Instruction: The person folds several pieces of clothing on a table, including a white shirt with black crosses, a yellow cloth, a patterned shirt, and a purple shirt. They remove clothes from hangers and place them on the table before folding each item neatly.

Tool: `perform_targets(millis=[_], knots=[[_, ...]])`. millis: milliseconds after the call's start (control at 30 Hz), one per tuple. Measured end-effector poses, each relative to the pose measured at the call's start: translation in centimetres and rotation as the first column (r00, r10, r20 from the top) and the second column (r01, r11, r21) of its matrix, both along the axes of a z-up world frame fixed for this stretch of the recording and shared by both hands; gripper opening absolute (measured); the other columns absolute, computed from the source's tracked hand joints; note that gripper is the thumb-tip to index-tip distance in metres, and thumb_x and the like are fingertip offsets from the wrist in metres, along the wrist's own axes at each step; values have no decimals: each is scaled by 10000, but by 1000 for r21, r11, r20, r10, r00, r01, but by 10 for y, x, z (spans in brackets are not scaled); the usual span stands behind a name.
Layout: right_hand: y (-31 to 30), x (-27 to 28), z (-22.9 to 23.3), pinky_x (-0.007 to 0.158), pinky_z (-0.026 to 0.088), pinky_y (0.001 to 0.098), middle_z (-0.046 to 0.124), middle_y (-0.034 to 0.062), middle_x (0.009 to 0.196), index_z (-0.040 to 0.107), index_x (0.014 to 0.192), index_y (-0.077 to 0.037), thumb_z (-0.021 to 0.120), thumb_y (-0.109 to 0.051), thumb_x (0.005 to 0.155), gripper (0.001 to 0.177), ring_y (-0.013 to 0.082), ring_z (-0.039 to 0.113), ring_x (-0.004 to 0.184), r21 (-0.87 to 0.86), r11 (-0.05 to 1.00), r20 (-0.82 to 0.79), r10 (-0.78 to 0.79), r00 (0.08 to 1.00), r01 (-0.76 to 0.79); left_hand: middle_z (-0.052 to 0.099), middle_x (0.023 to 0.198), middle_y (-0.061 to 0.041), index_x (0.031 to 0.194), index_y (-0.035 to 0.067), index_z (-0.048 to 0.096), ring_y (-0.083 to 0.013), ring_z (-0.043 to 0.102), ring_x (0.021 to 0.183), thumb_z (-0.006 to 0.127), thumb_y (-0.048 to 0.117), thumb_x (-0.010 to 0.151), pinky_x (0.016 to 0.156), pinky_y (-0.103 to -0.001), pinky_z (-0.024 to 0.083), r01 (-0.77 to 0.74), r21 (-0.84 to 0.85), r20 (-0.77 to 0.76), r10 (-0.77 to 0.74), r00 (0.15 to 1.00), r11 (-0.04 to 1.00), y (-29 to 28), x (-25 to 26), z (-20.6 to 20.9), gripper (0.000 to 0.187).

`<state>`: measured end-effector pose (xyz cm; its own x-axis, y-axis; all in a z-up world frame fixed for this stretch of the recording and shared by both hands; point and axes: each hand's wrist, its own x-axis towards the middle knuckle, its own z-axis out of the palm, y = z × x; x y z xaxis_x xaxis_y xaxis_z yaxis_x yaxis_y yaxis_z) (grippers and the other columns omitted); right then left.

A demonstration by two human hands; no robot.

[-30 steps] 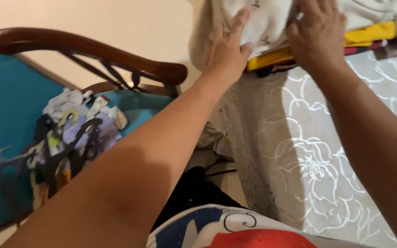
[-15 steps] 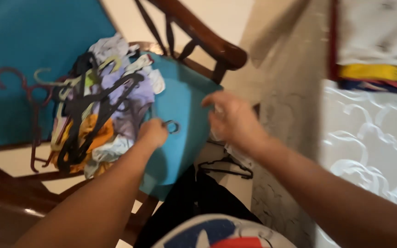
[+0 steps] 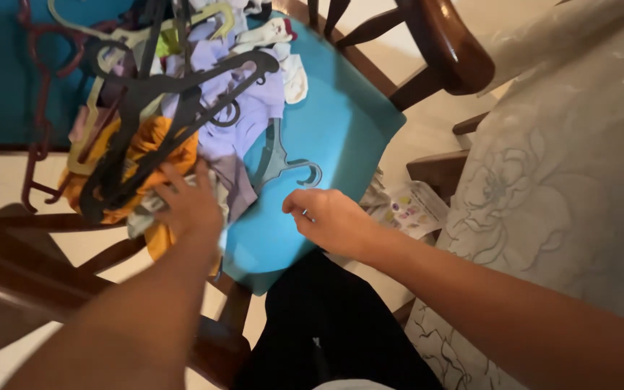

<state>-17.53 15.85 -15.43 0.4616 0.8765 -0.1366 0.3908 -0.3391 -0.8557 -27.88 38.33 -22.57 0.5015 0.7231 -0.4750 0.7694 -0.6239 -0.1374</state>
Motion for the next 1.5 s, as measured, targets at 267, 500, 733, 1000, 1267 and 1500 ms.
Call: perform_targets(millis=[267,500,733,1000,1267,1500], knots=[[18,-15,-4,753,565,366,750,81,940,687,1105,-77,608,-88,875,244,259,729,842,-116,993,-171,12,985,-32,690,1332,-191,1308,205,701,-405,656,1215,517,297,1103,966,-526,559,-38,41,144,31,989,998,91,29,-87,291],[30,-11,-5,778,578,345,745,102,1093,612,1280,-124,655,-200,895,395,222,731,897,-185,983,-301,-61,952,4,776,1000,-173,963,113,803,-347,701,925,727,245,769,842,-408,538,-96,-230,498,202,843,969,37,29,72,247],[47,-7,45,979,516,518,337,87,1566,181,1581,-307,745,-411,820,953,257,462,1320,-335,940,-643,-277,714,63,652,906,-45,972,47,654,-195,655,816,605,19,794,770,-350,572,420,-795,500,865,41,439,56,12,215,187],[22,1,32,1073,499,501,562,86,1320,462,1506,-125,718,-288,979,608,286,578,1234,37,972,-994,13,104,230,666,987,-105,1011,11,642,-248,689,929,560,23,803,936,-401,630,562,-813,255,961,109,152,24,17,291,223],[-10,77,-91,809,572,355,669,150,1134,569,1326,25,657,-95,1107,265,227,645,971,-90,834,-954,85,-288,544,662,926,-105,933,31,586,-209,639,794,595,47,784,704,-325,548,530,-845,352,678,645,-66,22,-3,318,150],[-31,10,154,749,571,361,655,62,1187,538,1242,-241,633,-3,846,472,202,674,970,-80,761,-833,-406,375,644,628,864,-40,1010,50,634,-112,586,742,623,107,881,650,-278,507,222,-667,712,520,473,711,-33,25,291,141]])
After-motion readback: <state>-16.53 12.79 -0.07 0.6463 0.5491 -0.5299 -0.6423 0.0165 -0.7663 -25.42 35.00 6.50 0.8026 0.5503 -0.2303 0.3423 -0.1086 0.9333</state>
